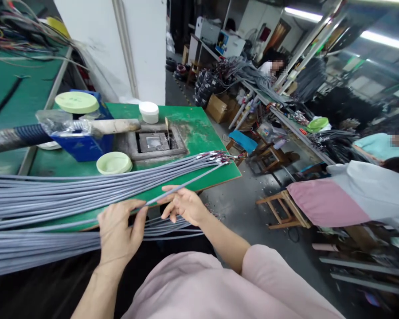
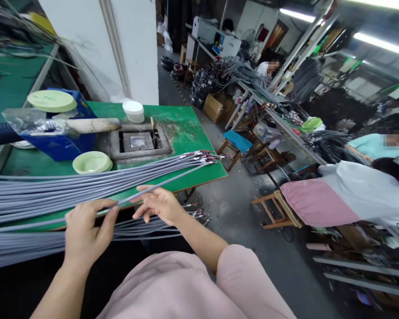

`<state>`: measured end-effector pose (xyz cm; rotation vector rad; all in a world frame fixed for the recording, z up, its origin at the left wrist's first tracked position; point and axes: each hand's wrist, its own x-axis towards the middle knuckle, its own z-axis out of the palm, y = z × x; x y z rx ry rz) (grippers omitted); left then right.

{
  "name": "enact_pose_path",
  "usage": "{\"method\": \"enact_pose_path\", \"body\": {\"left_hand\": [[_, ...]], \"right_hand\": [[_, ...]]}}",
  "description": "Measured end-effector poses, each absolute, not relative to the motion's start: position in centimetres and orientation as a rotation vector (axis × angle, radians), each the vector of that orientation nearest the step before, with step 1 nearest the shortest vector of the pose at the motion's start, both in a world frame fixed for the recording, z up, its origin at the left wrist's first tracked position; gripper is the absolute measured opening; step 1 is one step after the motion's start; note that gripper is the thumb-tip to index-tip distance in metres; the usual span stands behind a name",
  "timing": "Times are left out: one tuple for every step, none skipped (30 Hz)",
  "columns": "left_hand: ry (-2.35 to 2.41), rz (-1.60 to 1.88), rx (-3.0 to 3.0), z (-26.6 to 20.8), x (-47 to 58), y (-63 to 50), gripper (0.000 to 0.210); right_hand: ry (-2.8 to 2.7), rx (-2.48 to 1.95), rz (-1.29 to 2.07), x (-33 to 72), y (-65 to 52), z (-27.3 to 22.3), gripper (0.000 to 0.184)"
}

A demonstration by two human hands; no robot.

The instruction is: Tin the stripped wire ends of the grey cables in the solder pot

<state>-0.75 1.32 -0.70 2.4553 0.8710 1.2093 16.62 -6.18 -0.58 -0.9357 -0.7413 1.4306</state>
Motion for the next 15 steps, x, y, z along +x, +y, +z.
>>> {"method": "enact_pose_path", "body": {"left_hand": [[0.848,1.212,2.42,-0.7,-1.4,0.7,0.008],[0.837,1.215,2.387,-0.7,-1.9,0.2,0.009],[0.846,1.222,2.353,-0.8,-2.4,-0.2,0.009],[0.854,1.22,2.325,-1.0,-2.9,-0.6,0.009],[0.86,1.211,2.304,-1.2,-3.2,-0.8,0.009],[0.859,1.192,2.292,-1.3,-3.5,-1.0,0.008],[0.844,1.158,2.292,-1.5,-3.7,-1.0,0.008],[0.821,1.119,2.298,-1.6,-3.8,-1.0,0.009],[0.802,1.078,2.295,-1.7,-3.9,-1.0,0.01],[0.796,1.04,2.271,-1.8,-3.9,-1.0,0.011],[0.801,1.01,2.224,-1.7,-3.8,-1.1,0.013],[0.817,0.992,2.153,-1.6,-3.7,-1.2,0.015],[0.84,0.985,2.066,-1.4,-3.5,-1.3,0.017],[0.863,0.984,1.973,-1.2,-3.3,-1.5,0.019],[0.87,0.973,1.888,-1.0,-3.1,-1.7,0.022]], "right_hand": [[-0.712,-0.924,1.367,16.9,-6.0,0.1,0.056],[-0.688,-0.928,1.296,17.3,-6.0,0.8,0.05],[-0.668,-0.94,1.217,17.7,-6.1,1.3,0.045],[-0.651,-0.956,1.127,18.2,-6.2,1.9,0.04],[-0.635,-0.972,1.028,18.7,-6.5,2.3,0.036],[-0.622,-0.986,0.926,19.2,-6.8,2.7,0.033],[-0.612,-0.999,0.826,19.6,-7.1,3.0,0.032],[-0.609,-1.014,0.742,20.0,-7.4,3.2,0.031],[-0.616,-1.033,0.684,20.2,-7.8,3.3,0.032],[-0.641,-1.061,0.664,20.3,-8.2,3.4,0.033],[-0.688,-1.103,0.683,20.2,-8.6,3.4,0.034],[-0.759,-1.159,0.74,20.0,-9.0,3.3,0.035],[-0.856,-1.223,0.821,19.5,-9.4,3.2,0.036],[-0.978,-1.287,0.912,18.9,-9.8,2.9,0.035],[-1.124,-1.346,0.994,18.1,-10.1,2.7,0.034]]}}
